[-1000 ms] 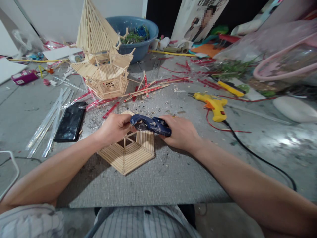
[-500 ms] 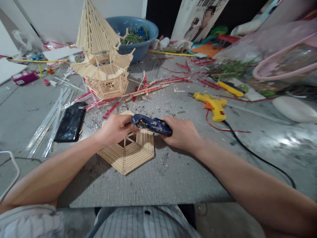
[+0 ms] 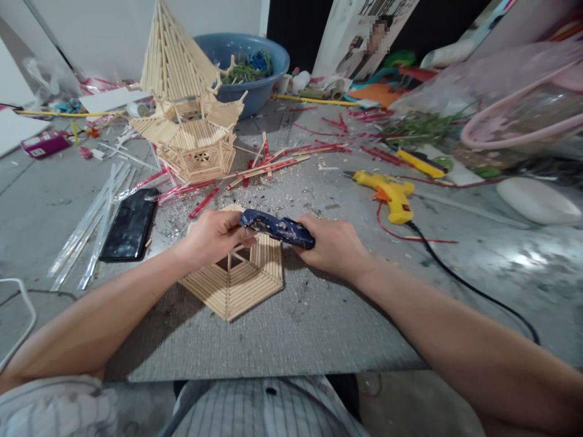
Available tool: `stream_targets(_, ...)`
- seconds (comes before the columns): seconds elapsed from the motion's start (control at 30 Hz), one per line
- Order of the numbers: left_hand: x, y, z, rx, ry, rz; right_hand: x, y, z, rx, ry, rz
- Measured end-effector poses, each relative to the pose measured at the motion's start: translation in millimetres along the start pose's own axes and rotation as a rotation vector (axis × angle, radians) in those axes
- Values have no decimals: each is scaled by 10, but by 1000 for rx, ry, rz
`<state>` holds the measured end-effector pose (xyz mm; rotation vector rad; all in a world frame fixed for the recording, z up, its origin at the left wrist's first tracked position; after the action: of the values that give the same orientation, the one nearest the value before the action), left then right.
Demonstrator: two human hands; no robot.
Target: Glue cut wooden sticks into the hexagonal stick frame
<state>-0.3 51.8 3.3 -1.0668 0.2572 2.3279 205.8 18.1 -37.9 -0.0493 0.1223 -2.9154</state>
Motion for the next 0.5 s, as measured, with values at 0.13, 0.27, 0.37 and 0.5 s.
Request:
stream_targets(0.13, 14, -1, -4, 4, -1, 13, 6, 4, 14, 33, -8, -13)
stream_targets(0.27, 19, -2, -4, 7, 26, -2, 16, -4, 28, 57, 0, -40)
stream_targets(0.37, 21, -3, -3, 6, 44, -42, 15, -15, 20, 65, 7, -53)
stream_targets(0.5, 35, -10, 0, -13, 29, -92, -7, -27, 18, -27, -51, -10)
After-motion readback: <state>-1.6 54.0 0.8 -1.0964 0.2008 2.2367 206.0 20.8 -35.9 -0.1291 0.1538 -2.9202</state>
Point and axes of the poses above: each hand's wrist, its own y-axis away from the middle knuckle, its own z-axis out of the back of the hand, x = y × z, the point moved 2 cm from there along -y, towards the middle knuckle, and after that the axes turned 5 degrees about y, right-handed, at the moved point
